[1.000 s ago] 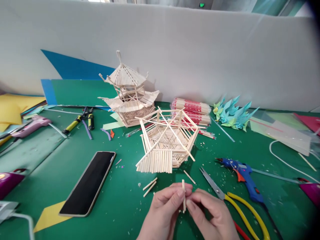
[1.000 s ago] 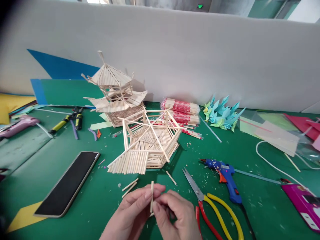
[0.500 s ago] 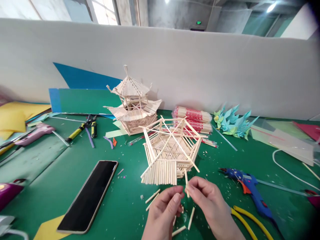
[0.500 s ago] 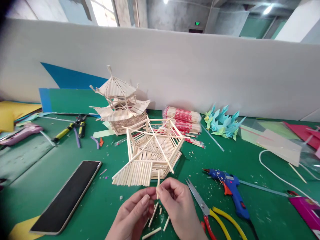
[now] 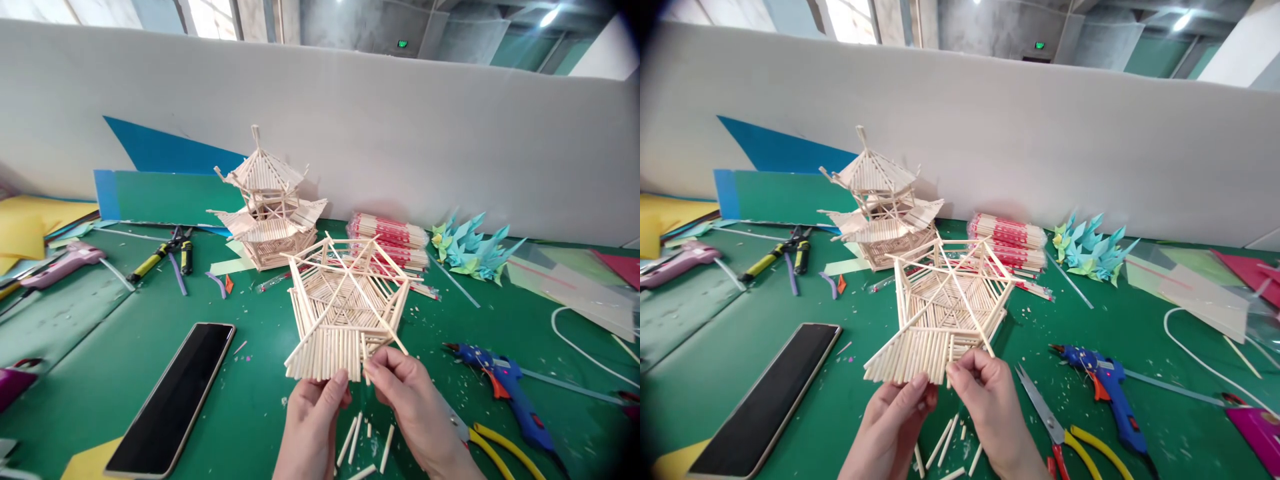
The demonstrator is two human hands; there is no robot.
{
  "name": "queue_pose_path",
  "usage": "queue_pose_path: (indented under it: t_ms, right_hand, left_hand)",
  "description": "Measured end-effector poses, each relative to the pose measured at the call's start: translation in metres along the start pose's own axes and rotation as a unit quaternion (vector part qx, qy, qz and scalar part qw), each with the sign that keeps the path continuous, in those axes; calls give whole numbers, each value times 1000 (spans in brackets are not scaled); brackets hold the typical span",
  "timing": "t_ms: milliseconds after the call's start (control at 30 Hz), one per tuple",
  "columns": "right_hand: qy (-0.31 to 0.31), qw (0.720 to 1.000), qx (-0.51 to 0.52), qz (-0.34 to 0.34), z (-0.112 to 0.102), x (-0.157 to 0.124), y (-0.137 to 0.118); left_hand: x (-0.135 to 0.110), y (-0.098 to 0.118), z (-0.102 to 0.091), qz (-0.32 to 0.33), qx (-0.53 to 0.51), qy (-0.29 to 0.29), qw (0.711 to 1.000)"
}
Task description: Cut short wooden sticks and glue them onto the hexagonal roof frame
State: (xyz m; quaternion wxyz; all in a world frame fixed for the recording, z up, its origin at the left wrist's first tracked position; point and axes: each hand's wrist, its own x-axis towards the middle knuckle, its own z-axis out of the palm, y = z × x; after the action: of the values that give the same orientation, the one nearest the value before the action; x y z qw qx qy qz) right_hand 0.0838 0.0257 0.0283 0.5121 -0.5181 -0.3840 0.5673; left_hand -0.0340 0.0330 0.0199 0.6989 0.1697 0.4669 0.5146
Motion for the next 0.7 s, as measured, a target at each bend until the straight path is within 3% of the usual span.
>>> queue_pose_path:
  t_ms: [700]
  right_hand:
    - [-9, 998, -56, 12, 0, 7, -9]
  left_hand:
    - [0, 8, 10, 21, 22, 27, 999]
